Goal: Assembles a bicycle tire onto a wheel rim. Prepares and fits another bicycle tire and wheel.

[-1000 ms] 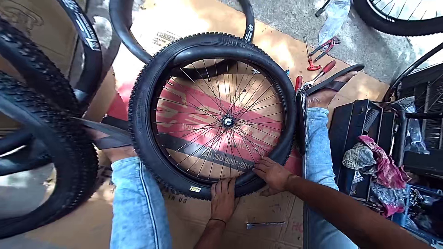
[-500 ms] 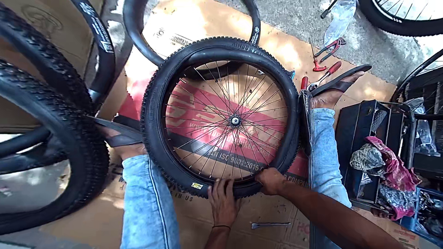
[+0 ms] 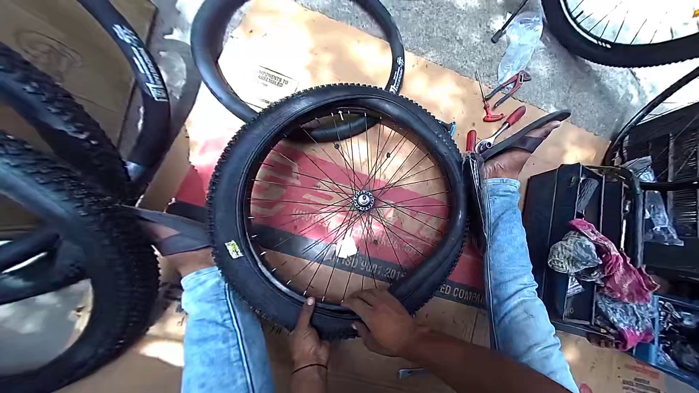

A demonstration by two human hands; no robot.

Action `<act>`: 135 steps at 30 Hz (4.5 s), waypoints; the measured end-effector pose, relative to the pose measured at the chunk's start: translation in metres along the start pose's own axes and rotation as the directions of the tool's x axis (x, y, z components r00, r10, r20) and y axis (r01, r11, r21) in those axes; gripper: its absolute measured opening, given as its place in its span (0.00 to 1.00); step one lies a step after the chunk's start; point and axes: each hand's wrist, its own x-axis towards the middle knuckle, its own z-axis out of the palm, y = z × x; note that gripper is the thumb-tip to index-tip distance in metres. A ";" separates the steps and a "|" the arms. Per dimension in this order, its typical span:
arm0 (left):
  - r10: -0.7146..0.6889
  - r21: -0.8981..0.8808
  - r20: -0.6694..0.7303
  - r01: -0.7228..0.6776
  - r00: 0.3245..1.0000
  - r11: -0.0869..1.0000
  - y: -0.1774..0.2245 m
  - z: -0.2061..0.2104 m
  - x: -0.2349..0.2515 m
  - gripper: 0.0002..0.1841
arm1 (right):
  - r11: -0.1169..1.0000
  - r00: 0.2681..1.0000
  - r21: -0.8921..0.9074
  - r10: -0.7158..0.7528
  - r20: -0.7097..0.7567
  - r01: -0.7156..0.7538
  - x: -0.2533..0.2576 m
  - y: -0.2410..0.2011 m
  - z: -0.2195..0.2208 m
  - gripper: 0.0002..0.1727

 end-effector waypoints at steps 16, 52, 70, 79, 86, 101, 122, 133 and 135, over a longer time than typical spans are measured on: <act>0.217 0.535 0.841 -0.699 0.496 -0.474 -0.063 -0.005 -0.046 0.59 | 0.904 0.978 -0.410 -0.180 -0.101 0.124 -0.026 0.135 -0.030 0.16; 0.124 0.123 0.007 -0.124 0.992 0.985 0.026 -0.010 0.025 0.30 | 0.885 0.981 -0.424 -0.177 0.077 0.192 -0.035 0.116 -0.064 0.17; 0.170 0.022 0.100 -0.173 0.980 0.985 0.033 -0.012 0.025 0.29 | 0.891 0.914 -0.441 0.088 0.397 0.106 -0.031 0.078 -0.041 0.16; 0.030 -0.028 0.023 -0.030 0.999 0.999 -0.034 0.006 -0.034 0.33 | 0.954 0.934 -0.259 0.223 0.280 -0.150 -0.013 0.028 -0.014 0.21; 0.132 0.198 -0.117 -0.107 0.984 0.974 0.013 0.016 -0.016 0.35 | 0.964 0.995 -0.253 -0.067 0.073 0.084 -0.018 0.027 0.000 0.42; 0.262 0.170 0.023 -0.262 0.965 0.950 0.063 0.023 -0.007 0.30 | 0.811 0.948 -0.491 -0.256 0.189 0.317 -0.033 0.087 -0.066 0.15; 0.149 0.148 -0.023 -0.144 0.989 0.978 0.034 0.028 0.018 0.40 | 0.944 0.917 -0.244 0.288 0.276 -0.223 0.014 0.047 -0.039 0.15; 0.075 0.100 -0.023 -0.072 0.997 0.992 0.012 0.020 0.012 0.24 | 0.969 0.996 -0.231 0.089 -0.009 -0.089 -0.010 0.033 -0.004 0.37; 0.086 0.077 -0.008 -0.085 0.996 0.993 0.010 0.018 0.011 0.25 | 0.918 1.000 -0.396 -0.013 -0.010 0.008 -0.040 0.066 -0.018 0.39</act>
